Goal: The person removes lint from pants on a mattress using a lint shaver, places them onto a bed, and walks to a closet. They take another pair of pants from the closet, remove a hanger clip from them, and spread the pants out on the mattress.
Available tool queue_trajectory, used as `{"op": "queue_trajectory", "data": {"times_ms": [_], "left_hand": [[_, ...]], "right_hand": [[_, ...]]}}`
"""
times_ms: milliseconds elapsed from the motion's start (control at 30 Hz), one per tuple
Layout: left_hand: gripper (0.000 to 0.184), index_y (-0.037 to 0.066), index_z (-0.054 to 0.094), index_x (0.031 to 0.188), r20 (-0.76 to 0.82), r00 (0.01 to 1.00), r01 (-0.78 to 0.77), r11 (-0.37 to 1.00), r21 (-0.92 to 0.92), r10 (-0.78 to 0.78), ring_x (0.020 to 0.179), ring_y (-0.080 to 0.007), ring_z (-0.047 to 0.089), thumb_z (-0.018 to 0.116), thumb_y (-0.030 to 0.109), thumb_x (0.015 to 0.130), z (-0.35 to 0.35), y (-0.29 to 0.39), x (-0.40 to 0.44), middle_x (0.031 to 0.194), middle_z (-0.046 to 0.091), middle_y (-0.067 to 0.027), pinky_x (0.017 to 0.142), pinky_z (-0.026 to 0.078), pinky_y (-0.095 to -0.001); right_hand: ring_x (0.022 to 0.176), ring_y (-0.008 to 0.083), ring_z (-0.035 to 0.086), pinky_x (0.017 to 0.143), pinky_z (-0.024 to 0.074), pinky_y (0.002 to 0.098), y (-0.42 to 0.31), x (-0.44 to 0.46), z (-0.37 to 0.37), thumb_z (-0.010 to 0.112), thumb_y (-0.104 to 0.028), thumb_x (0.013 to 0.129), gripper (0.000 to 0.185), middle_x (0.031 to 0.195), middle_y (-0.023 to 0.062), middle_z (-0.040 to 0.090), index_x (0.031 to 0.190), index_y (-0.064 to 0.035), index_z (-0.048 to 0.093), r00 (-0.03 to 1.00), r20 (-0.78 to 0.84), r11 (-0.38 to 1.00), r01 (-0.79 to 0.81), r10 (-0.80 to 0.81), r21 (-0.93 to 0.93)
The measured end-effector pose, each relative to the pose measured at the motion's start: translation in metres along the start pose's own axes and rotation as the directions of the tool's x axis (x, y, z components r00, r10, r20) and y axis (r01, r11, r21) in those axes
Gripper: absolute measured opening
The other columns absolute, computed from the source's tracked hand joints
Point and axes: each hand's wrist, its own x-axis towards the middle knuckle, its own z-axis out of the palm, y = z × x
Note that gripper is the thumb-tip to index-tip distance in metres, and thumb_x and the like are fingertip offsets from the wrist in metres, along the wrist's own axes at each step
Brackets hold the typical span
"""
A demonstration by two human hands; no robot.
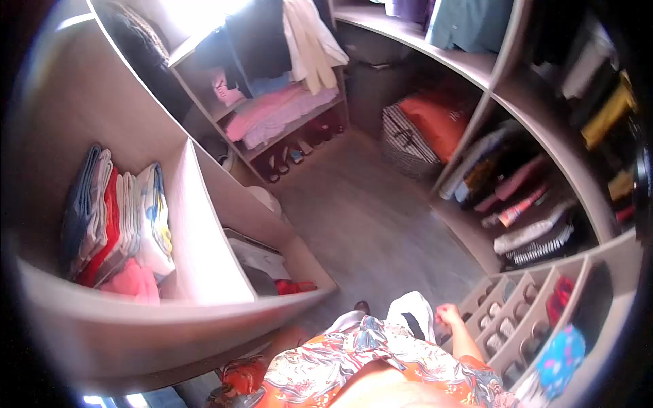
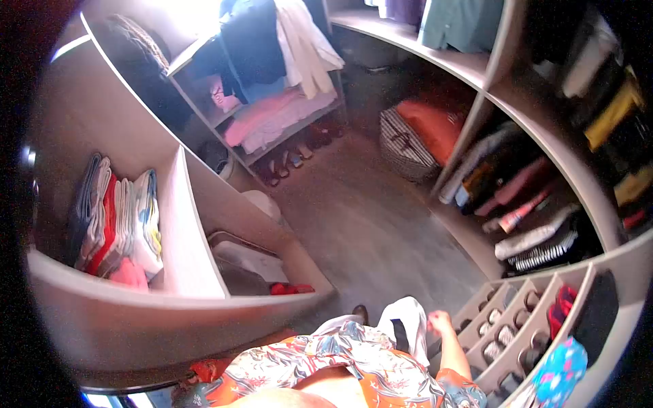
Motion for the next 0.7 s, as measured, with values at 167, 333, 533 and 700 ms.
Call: {"op": "queue_trajectory", "data": {"times_ms": [167,333,533,700], "left_hand": [[0.037,0.003,0.063,0.098,0.079,0.994,0.097,0.970,-0.222,-0.082,0.089,-0.0276,0.061,0.059,0.027,0.069,-0.039,0.068,0.006,0.096,0.064,-0.0158,0.080,0.047,-0.0362],[0.042,0.003,0.063,0.101,0.020,0.983,0.167,0.832,-0.529,-0.184,0.092,-0.0260,0.062,0.060,0.028,0.068,-0.064,0.188,0.026,0.098,0.065,-0.0151,0.082,0.047,-0.0339],[0.043,0.004,0.064,0.105,-0.024,0.950,0.157,0.543,-0.825,-0.312,0.097,-0.0245,0.061,0.060,0.026,0.068,-0.106,0.287,0.077,0.102,0.064,-0.0149,0.085,0.046,-0.0318],[0.040,0.007,0.065,0.103,-0.087,0.927,0.187,0.649,-0.737,-0.366,0.097,-0.0263,0.061,0.062,0.027,0.069,-0.140,0.266,0.132,0.102,0.064,-0.0144,0.087,0.045,-0.0325]], "right_hand": [[0.045,0.0168,0.056,0.038,0.0425,0.0347,-0.037,0.050,-0.073,0.052,-0.006,0.077,0.013,0.057,0.0092,0.059,0.069,-0.0043,0.062,0.964,0.053,0.939,-0.241,0.261,-0.247],[0.040,0.0182,0.054,0.032,0.0378,0.0348,-0.269,0.183,-0.181,0.050,-0.003,0.076,0.015,0.052,0.0092,0.056,0.063,-0.0035,0.057,0.991,0.071,0.963,-0.089,0.110,-0.255],[0.042,0.0137,0.050,0.033,0.0366,0.0259,-0.657,0.274,-0.140,0.051,-0.015,0.086,0.011,0.056,0.0053,0.054,0.083,-0.0046,0.055,0.777,0.359,0.786,0.597,-0.517,-0.160],[0.060,0.0088,0.056,0.048,0.0420,0.0213,-0.898,0.204,-0.010,0.052,-0.016,0.086,0.023,0.077,0.0030,0.060,0.102,-0.0017,0.058,0.496,0.570,0.593,0.805,-0.655,-0.018]]}}
